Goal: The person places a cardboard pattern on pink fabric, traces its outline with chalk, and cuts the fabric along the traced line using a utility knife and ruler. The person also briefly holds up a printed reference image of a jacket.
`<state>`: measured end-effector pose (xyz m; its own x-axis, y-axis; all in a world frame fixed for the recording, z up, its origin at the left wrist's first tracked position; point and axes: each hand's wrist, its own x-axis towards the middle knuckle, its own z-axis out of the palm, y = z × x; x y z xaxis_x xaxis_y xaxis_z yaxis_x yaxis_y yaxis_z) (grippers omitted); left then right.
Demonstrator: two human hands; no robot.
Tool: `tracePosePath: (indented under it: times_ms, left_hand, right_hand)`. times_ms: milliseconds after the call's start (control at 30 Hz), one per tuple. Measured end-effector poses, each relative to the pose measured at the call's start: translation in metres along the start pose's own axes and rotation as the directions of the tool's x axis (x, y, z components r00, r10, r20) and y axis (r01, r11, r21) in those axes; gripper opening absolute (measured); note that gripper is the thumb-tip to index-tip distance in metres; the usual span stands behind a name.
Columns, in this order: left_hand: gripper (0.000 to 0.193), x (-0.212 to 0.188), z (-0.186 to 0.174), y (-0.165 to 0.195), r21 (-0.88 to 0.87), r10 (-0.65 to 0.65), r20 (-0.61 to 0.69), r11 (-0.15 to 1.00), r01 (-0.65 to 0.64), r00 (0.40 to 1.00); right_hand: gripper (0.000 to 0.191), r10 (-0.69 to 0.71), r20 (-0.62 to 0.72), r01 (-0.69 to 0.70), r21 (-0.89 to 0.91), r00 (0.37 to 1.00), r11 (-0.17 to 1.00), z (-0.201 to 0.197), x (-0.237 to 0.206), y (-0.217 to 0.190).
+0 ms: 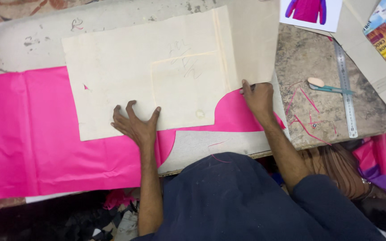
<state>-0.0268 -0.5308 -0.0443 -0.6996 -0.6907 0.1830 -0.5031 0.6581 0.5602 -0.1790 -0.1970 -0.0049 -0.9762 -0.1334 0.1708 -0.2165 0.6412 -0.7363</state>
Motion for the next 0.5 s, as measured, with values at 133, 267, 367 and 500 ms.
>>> tracePosePath:
  times_ms: [133, 267, 367, 500]
  left_hand:
    - [0.089, -0.002, 0.0, -0.001, -0.028, 0.005, -0.013, 1.0, -0.006, 1.0]
    - [0.088, -0.001, -0.002, -0.002, -0.029, 0.02, -0.025, 0.999, -0.021, 0.999]
    - [0.088, -0.004, -0.005, -0.001, -0.037, 0.014, -0.019, 0.999, -0.015, 1.0]
    - [0.086, -0.008, -0.005, 0.001, -0.051, 0.016, -0.023, 0.999, -0.017, 1.0]
  right_hand:
    - [0.016, 0.118, 0.05, -0.127, 0.24, 0.992, 0.963, -0.002, 0.006, 0.012]
    - [0.017, 0.212, 0.118, -0.237, 0.274, 0.97, 0.932, -0.008, 0.01, 0.026]
    - [0.02, 0.287, 0.168, -0.327, 0.314, 0.943, 0.891, -0.018, 0.007, 0.037]
    - [0.021, 0.325, 0.158, -0.361, 0.38, 0.932, 0.852, -0.038, -0.007, 0.052]
